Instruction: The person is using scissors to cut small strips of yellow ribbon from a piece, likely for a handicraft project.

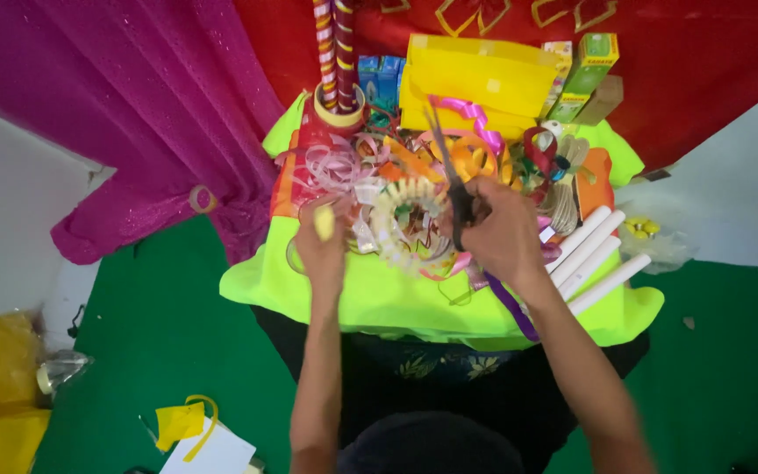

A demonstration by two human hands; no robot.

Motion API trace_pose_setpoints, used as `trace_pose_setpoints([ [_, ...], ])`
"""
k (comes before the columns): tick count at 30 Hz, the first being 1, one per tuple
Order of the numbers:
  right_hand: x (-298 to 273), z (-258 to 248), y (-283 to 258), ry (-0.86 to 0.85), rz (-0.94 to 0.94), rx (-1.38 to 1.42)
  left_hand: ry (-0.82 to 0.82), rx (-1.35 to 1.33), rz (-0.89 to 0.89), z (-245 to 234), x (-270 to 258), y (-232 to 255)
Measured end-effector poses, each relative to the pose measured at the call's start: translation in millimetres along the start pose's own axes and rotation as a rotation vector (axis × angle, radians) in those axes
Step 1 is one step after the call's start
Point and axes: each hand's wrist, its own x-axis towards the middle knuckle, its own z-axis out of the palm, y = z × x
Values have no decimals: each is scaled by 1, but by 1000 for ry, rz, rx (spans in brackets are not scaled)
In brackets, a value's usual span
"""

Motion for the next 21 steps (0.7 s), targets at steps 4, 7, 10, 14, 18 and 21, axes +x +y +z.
trace_pose_setpoints([
  [4,-17,47,26,-122,158,-65,-17,-241,-50,-60,-16,-21],
  [7,-28,81,38,-280,185,-138,51,-350,-113,-94,-34,-22],
  [10,-37,109,45,-332,168,-140,58,-393,-80,-117,-46,-34],
  [14,-46,137,54,-276,113,-148,-11,-374,-134,-132,-60,-40],
  [18,-50,158,63,-245,112,-177,-111,-384,-206,-140,-68,-51],
  [21,-52,160,55,-279,170,-209,-163,-368,-239,-139,-75,-51],
])
